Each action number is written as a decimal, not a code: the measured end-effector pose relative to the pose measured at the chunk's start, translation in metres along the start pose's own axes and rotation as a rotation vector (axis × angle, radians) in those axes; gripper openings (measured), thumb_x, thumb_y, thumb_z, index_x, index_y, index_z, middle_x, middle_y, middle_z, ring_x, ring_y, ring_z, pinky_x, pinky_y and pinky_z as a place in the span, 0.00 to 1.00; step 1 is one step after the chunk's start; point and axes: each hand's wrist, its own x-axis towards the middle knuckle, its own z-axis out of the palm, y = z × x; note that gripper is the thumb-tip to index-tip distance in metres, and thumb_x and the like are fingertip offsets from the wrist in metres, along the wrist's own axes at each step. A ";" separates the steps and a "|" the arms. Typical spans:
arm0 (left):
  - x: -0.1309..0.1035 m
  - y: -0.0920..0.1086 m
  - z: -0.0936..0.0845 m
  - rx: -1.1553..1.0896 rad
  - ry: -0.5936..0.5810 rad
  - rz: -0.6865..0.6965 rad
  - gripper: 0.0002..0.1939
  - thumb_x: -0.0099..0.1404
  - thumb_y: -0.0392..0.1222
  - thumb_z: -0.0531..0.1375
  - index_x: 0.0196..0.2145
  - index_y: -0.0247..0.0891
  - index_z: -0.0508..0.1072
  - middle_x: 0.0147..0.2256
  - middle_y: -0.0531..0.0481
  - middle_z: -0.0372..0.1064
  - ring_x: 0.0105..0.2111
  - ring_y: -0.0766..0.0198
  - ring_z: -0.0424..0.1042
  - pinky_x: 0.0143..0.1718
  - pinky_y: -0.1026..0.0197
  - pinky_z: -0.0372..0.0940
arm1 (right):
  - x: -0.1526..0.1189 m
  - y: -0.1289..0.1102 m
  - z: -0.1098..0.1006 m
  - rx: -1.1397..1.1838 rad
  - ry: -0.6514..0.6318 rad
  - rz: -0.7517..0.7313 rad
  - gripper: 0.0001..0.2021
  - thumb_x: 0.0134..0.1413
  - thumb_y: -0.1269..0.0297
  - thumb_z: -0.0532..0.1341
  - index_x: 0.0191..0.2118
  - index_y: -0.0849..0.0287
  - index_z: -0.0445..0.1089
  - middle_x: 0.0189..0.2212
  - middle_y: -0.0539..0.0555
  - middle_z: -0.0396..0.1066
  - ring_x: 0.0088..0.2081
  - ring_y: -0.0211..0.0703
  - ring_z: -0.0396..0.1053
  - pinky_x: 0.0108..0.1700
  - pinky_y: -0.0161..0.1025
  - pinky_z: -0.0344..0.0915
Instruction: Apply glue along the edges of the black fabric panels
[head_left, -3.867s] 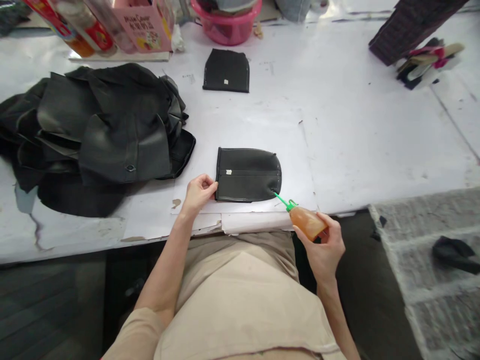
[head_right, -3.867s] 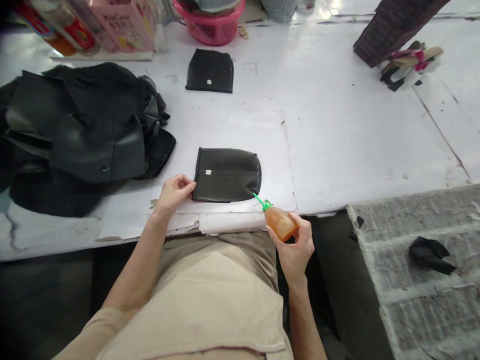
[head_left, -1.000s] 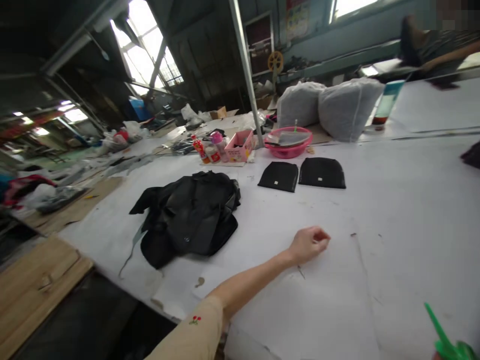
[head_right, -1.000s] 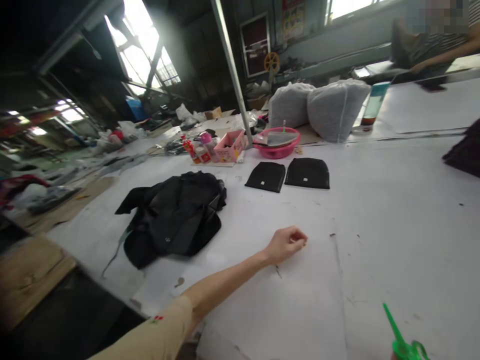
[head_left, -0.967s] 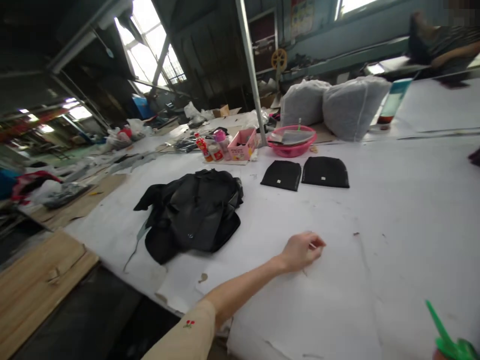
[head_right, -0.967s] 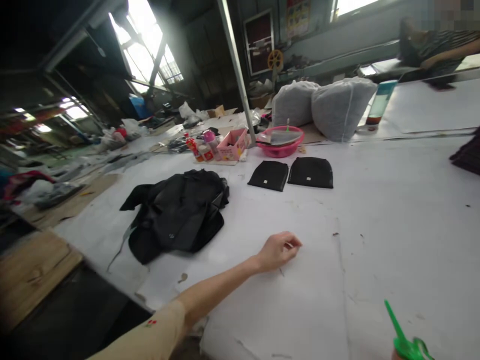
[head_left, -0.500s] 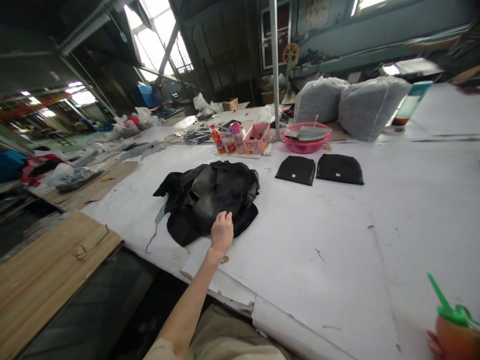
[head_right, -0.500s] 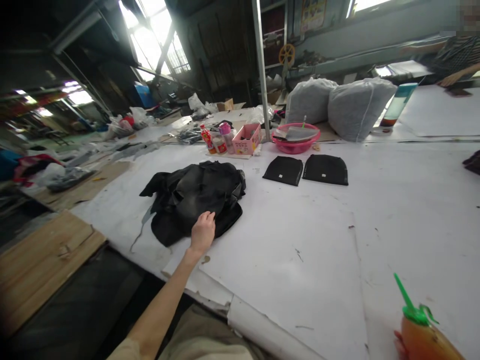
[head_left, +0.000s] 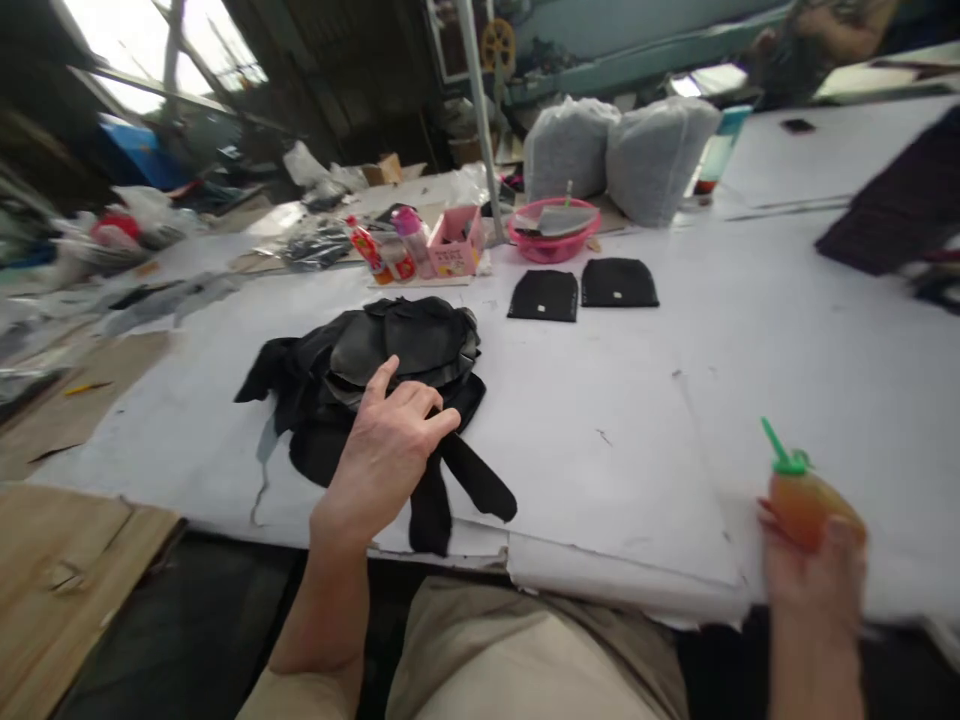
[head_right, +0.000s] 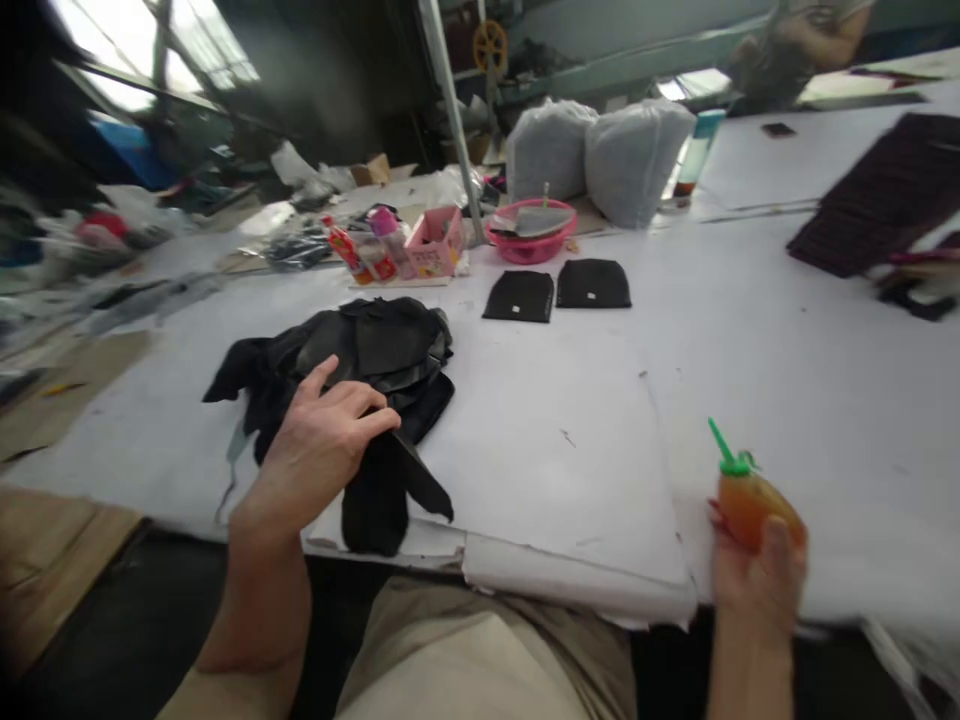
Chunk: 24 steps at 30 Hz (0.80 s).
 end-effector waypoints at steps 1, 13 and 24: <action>0.010 0.010 0.005 -0.043 -0.027 0.085 0.17 0.65 0.29 0.51 0.35 0.47 0.76 0.37 0.52 0.71 0.44 0.58 0.69 0.67 0.38 0.42 | -0.006 0.001 0.000 0.024 -0.019 -0.025 0.17 0.37 0.60 0.74 0.36 0.54 0.76 0.32 0.47 0.78 0.29 0.39 0.75 0.29 0.32 0.70; 0.093 0.132 0.143 -0.256 -0.314 0.436 0.28 0.62 0.34 0.63 0.60 0.38 0.66 0.62 0.33 0.59 0.61 0.44 0.59 0.60 0.44 0.56 | -0.070 0.044 0.020 -0.065 -0.205 0.305 0.21 0.46 0.46 0.71 0.43 0.51 0.75 0.42 0.52 0.78 0.47 0.52 0.74 0.60 0.65 0.63; 0.030 0.089 0.158 -0.289 -0.364 0.224 0.52 0.49 0.58 0.72 0.65 0.33 0.59 0.63 0.28 0.58 0.62 0.38 0.59 0.59 0.43 0.58 | -0.147 -0.003 -0.061 -0.128 -0.183 0.533 0.32 0.41 0.39 0.71 0.52 0.48 0.73 0.45 0.56 0.77 0.42 0.52 0.77 0.54 0.58 0.69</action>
